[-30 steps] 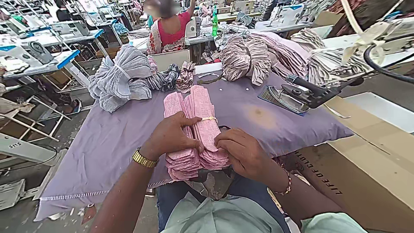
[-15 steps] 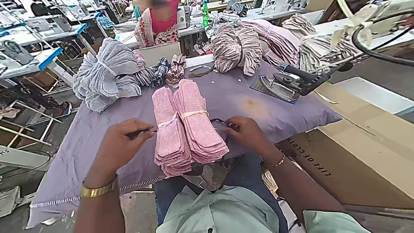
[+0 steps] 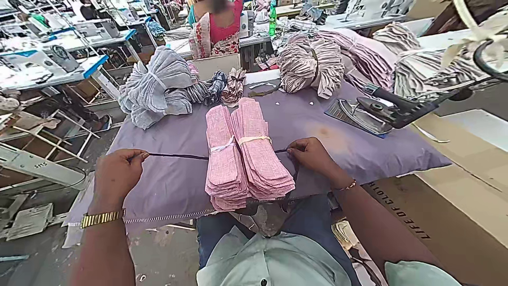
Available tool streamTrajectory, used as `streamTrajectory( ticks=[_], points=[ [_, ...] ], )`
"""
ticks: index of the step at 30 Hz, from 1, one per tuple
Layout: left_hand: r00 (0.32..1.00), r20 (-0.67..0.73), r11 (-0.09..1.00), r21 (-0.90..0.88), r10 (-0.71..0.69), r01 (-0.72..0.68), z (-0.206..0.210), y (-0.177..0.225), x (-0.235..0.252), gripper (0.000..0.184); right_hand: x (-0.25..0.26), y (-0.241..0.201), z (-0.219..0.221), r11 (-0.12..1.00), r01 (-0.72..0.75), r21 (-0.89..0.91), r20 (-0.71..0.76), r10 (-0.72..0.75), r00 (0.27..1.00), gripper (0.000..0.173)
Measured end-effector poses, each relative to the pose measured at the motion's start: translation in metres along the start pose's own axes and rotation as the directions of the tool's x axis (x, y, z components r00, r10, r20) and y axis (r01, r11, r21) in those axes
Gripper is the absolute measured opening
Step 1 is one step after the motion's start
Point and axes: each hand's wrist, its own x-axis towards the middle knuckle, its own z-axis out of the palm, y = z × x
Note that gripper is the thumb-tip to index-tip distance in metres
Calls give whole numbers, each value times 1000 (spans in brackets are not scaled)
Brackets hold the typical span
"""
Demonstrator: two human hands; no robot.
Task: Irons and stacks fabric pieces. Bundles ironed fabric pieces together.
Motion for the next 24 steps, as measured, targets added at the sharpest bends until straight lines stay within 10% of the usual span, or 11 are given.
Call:
streamTrajectory(
  ticks=[4,10,15,20,24],
  points=[
    [977,-206,947,-320,-46,-23,-2,36,10,33,-5,-27,-9,803,78,590,-127,-4,992,8],
    [914,-199,495,-789,355,-364,21,170,37,14,27,-102,-15,789,613,48,-237,-587,774,12],
    [801,37,460,-834,598,-305,63,223,47,6,56,-144,2,660,744,-103,-122,-751,649,11],
    [878,255,524,-852,405,6,63,232,39,38,57,-148,17,589,805,-73,-44,-808,587,14],
    [875,160,501,-859,456,-104,74,222,40,3,50,-147,24,549,827,124,-76,-825,559,9]
  ],
)
